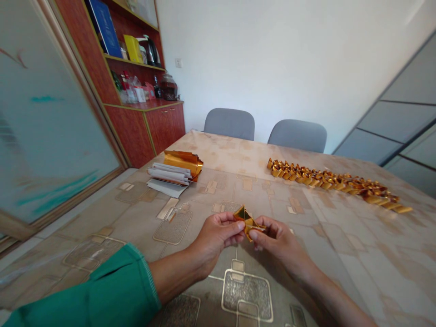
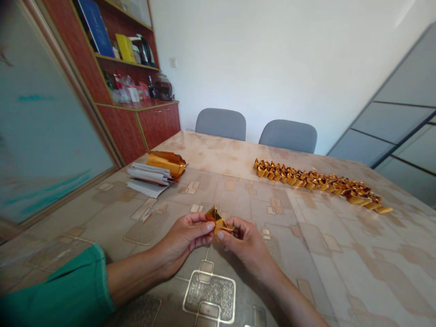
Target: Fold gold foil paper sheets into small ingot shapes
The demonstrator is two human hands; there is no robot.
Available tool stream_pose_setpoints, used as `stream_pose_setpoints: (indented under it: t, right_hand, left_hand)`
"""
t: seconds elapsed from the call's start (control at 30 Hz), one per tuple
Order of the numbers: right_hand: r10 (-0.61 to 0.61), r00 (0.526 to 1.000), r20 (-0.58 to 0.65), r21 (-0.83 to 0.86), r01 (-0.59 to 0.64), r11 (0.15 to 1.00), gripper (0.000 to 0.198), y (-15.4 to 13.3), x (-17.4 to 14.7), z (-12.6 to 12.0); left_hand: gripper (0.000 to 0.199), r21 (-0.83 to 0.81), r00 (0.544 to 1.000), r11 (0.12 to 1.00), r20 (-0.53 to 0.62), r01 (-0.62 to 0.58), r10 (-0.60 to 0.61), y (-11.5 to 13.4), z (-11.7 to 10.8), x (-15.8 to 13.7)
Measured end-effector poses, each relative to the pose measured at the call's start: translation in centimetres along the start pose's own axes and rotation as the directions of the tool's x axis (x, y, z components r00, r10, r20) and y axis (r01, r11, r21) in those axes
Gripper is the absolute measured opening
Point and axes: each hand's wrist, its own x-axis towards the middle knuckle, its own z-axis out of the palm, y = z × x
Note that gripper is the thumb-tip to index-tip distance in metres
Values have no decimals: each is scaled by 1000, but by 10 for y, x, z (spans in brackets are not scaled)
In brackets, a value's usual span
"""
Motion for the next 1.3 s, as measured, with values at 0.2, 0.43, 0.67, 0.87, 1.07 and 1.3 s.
stream_pose_setpoints:
  t: [0.2,0.43,0.67,0.87,1.07,1.3]
  right_hand:
    - [-6,998,-68,-72,1,997,47,2,-1,1]
    - [-12,995,-99,-92,3,996,45,2,-2,4]
    - [15,1000,-18,51,-14,999,34,4,-2,7]
    - [36,998,-50,88,-32,996,31,11,-4,11]
    - [-61,997,-47,7,61,998,33,1,-4,12]
    - [-72,996,-61,11,73,997,25,16,-3,13]
  left_hand:
    - [38,40,999,999,27,20,-21,-1,0,-2]
    - [34,70,1000,998,21,-1,0,-2,2,-1]
    - [31,41,996,996,-39,-82,83,2,3,1]
    - [31,41,995,996,-46,-82,84,1,4,1]
    - [29,52,987,987,-48,-151,154,2,4,1]
    - [28,52,988,987,-32,-152,154,0,4,0]
